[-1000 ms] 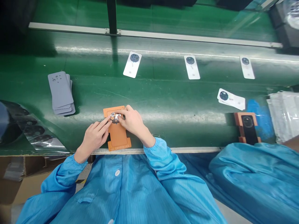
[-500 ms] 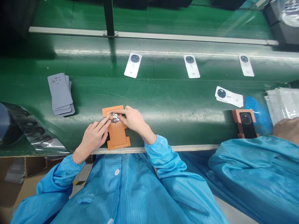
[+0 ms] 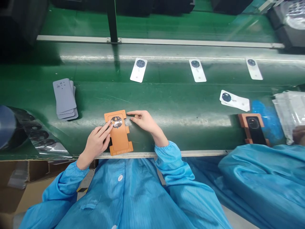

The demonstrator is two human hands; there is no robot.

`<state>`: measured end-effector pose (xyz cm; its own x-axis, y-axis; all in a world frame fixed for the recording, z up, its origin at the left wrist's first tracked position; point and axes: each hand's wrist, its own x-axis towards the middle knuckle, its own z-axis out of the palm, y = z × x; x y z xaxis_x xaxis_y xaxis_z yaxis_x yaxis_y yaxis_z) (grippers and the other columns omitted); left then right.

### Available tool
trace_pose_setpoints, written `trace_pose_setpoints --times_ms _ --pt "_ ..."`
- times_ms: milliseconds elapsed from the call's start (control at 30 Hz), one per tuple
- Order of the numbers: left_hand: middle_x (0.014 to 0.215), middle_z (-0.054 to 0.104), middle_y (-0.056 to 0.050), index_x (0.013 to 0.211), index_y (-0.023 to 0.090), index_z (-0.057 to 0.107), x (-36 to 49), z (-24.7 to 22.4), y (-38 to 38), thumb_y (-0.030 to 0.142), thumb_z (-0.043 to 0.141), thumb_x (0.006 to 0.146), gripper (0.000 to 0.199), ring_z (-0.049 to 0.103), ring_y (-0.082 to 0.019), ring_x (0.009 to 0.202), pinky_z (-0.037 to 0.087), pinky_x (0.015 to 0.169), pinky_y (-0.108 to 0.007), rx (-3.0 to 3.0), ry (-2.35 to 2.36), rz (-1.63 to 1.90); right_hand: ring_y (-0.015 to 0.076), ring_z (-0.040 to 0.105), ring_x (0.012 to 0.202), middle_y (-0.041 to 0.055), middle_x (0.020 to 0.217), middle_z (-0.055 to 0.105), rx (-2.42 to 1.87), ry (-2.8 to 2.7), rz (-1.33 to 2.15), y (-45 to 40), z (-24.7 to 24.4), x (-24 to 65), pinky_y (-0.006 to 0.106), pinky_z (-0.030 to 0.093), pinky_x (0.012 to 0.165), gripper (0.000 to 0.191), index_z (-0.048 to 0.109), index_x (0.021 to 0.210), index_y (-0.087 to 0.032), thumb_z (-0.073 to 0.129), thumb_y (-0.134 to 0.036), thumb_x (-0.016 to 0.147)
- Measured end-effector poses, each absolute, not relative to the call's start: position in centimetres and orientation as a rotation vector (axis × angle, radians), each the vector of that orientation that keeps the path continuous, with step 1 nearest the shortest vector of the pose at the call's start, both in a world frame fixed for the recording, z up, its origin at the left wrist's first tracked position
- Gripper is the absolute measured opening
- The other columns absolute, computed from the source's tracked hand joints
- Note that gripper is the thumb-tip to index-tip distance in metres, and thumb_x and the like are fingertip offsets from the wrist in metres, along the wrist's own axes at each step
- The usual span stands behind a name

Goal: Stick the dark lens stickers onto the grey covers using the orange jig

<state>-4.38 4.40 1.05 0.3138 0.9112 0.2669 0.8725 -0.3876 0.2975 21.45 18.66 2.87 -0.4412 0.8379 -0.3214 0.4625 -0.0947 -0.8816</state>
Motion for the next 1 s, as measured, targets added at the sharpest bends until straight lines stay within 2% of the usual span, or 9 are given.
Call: trace_pose_setpoints --times_ms 300,367,467,533,700,800,900,1000 --pt "0.15 0.061 -0.015 0.158 0.023 0.046 -5.2 -0.2 4.5 0.014 0.057 0.101 0.059 0.065 -0.029 0.129 0.058 0.107 -0.047 2.423 1.523 0.89 0.0113 0.033 0.057 -0.0066 0.059 0.042 -1.376 -1.795 1.557 16.5 2.5 21.5 0.028 0.03 0.057 0.044 0.078 0.125 -0.017 0.067 -0.041 0.089" --pt "0.155 0.056 -0.017 0.157 0.023 0.047 -4.8 -0.4 4.2 0.012 0.057 0.101 0.058 0.06 -0.029 0.137 0.056 0.111 -0.048 2.379 1.544 0.922 0.0113 0.035 0.057 -0.0062 0.06 0.044 -1.354 -1.8 1.577 16.2 2.5 21.4 0.028 0.03 0.057 0.044 0.078 0.125 -0.017 0.067 -0.041 0.09" --pt "0.169 0.036 -0.018 0.152 0.024 0.054 -4.1 -0.6 3.4 0.012 0.057 0.101 0.053 0.046 -0.034 0.15 0.052 0.115 -0.054 2.275 1.7 0.94 0.0113 0.035 0.057 -0.0058 0.061 0.045 -1.31 -1.805 1.651 15.9 2.4 21.6 0.028 0.029 0.056 0.044 0.077 0.127 -0.018 0.066 -0.042 0.091" --pt "0.171 0.031 -0.016 0.149 0.025 0.058 -3.6 -0.9 2.9 0.014 0.058 0.101 0.049 0.042 -0.036 0.153 0.05 0.116 -0.056 2.205 1.796 0.954 0.0114 0.034 0.056 -0.006 0.06 0.044 -1.292 -1.811 1.69 15.7 2.4 21.8 0.028 0.027 0.055 0.044 0.077 0.127 -0.018 0.065 -0.042 0.092" --pt "0.161 0.048 -0.017 0.14 0.022 0.064 -2.9 -1.9 2.5 0.017 0.058 0.102 0.039 0.057 -0.032 0.142 0.054 0.114 -0.051 2.139 1.851 1.044 0.0121 0.034 0.056 -0.0053 0.06 0.044 -1.316 -1.825 1.719 15.3 2.5 22.0 0.028 0.026 0.054 0.043 0.077 0.126 -0.021 0.064 -0.045 0.094" --pt "0.153 0.058 -0.018 0.127 0.02 0.069 -2.9 -1.5 2.8 0.021 0.061 0.1 0.028 0.064 -0.03 0.133 0.058 0.108 -0.047 2.117 1.895 1.071 0.0129 0.035 0.056 -0.0047 0.061 0.045 -1.319 -1.829 1.728 15.2 2.7 22.0 0.028 0.028 0.054 0.044 0.077 0.126 -0.022 0.064 -0.048 0.093" --pt "0.131 0.072 -0.014 0.11 0.02 0.07 -4.7 0.1 3.9 0.023 0.065 0.098 0.013 0.07 -0.026 0.119 0.058 0.104 -0.044 2.063 1.961 1.156 0.0136 0.037 0.056 -0.0041 0.06 0.048 -1.333 -1.821 1.707 15.1 3.1 22.1 0.028 0.03 0.053 0.046 0.076 0.126 -0.021 0.064 -0.05 0.092" --pt "0.108 0.075 -0.01 0.099 0.021 0.069 -9.5 2.5 6.2 0.029 0.067 0.096 0.009 0.07 -0.025 0.108 0.054 0.104 -0.045 1.878 2.257 1.272 0.0145 0.044 0.058 -0.0013 0.065 0.057 -1.349 -1.809 1.701 15.1 3.4 22.2 0.028 0.035 0.054 0.047 0.076 0.126 -0.019 0.064 -0.05 0.093"
